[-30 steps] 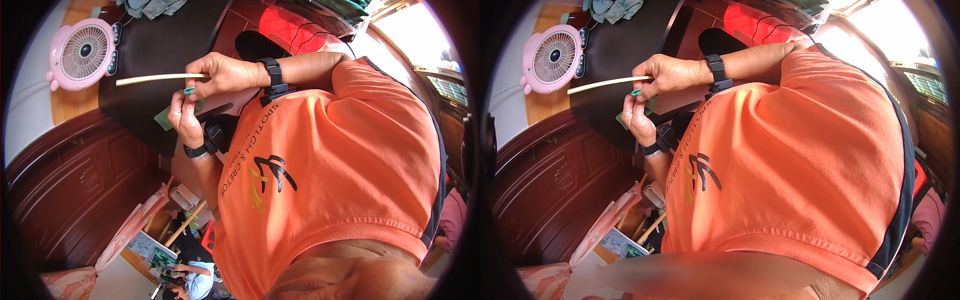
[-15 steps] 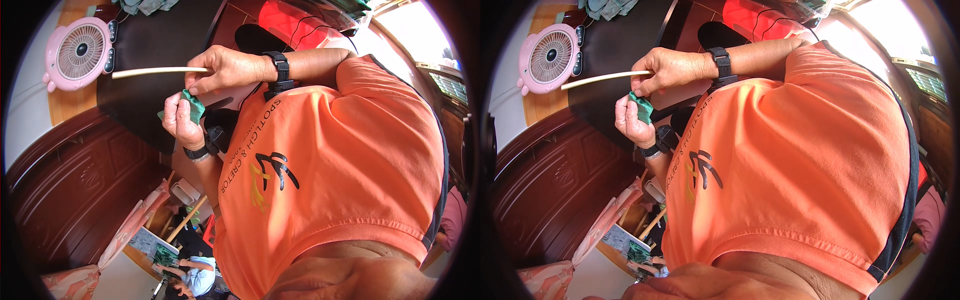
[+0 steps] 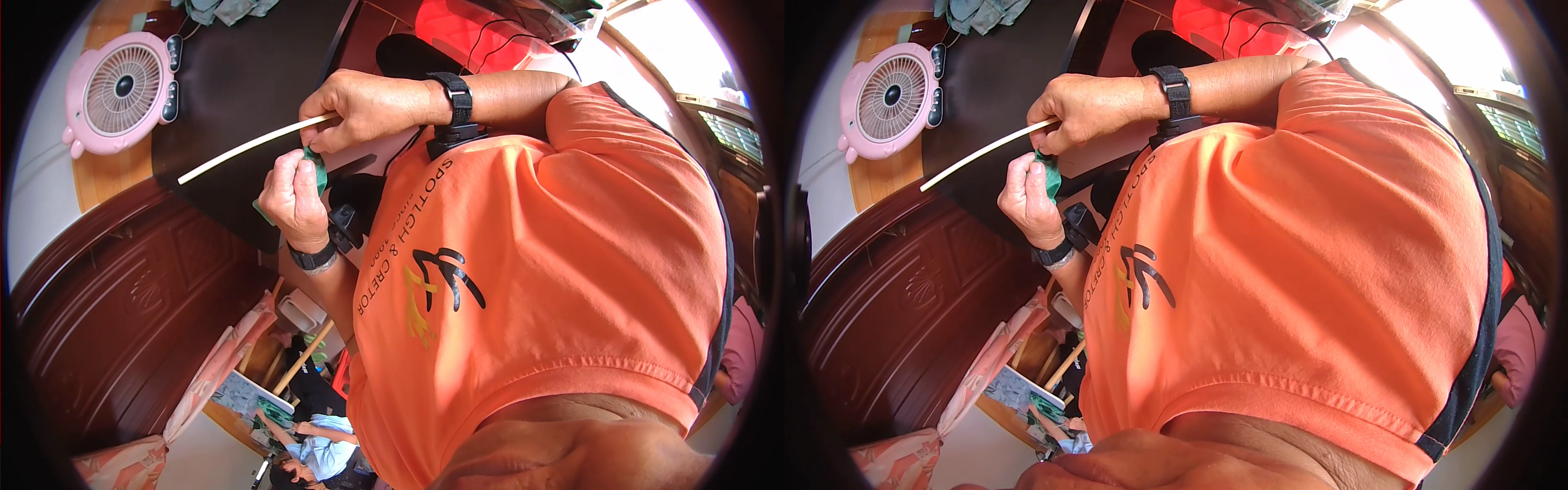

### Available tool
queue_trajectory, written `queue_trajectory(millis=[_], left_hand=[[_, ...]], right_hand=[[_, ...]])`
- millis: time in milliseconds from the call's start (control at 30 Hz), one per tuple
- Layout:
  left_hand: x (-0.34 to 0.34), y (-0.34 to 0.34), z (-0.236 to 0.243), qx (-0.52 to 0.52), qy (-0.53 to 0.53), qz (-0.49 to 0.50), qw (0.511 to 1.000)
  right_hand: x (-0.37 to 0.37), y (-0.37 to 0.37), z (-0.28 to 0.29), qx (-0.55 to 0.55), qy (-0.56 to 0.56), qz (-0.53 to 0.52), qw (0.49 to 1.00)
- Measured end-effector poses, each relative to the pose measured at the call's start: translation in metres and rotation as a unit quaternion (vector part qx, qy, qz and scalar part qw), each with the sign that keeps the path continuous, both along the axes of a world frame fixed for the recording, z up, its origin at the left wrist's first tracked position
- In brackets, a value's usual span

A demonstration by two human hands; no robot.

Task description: Applying liquid edge finisher or dye to green leather pieces using a small wooden stick.

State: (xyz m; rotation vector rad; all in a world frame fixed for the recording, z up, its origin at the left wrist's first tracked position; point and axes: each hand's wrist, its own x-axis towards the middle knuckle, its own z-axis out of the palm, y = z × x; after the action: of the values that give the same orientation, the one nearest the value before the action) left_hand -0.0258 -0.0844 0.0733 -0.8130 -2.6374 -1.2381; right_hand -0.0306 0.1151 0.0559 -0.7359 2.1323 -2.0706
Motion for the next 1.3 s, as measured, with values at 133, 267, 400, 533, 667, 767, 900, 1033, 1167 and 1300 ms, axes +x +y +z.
queue_trajectory(millis=[133,267,400,533,667,767,900,1033,1167,1300], left_hand=[[0.003,0.004,-0.002,0.008,-0.007,0.019,1.0],[0.009,0.009,-0.008,0.045,-0.008,0.042,0.998],[0.013,0.021,-0.008,0.145,-0.007,0.099,0.984],[0.017,0.029,-0.01,0.238,-0.056,0.126,0.962],[0.019,0.032,-0.007,0.25,-0.073,0.065,0.963],[0.016,0.018,-0.011,0.186,-0.062,0.042,0.98],[0.016,0.019,-0.005,0.298,-0.121,0.034,0.946],[0.015,0.021,-0.001,0.321,-0.114,0.023,0.94],[0.011,0.026,-0.006,0.315,-0.079,0.036,0.945],[0.007,0.021,-0.016,0.268,-0.024,0.026,0.963]], right_hand=[[-0.002,-0.002,0.001,0.025,0.003,0.003,1.0],[-0.002,-0.005,0.001,0.04,0.024,-0.019,0.999],[-0.004,-0.011,-0.009,-0.089,-0.015,-0.034,0.995],[-0.007,-0.009,-0.004,-0.173,-0.162,0.024,0.971],[-0.004,-0.007,-0.004,-0.275,-0.26,0.078,0.922],[-0.008,-0.009,-0.005,-0.243,-0.243,0.069,0.937],[-0.009,0.002,-0.004,-0.214,-0.233,0.027,0.948],[-0.006,0.005,-0.008,-0.238,-0.214,0.064,0.945],[-0.003,-0.003,-0.007,-0.274,-0.174,0.084,0.942],[-0.006,-0.008,-0.003,-0.191,-0.056,0.05,0.979]])
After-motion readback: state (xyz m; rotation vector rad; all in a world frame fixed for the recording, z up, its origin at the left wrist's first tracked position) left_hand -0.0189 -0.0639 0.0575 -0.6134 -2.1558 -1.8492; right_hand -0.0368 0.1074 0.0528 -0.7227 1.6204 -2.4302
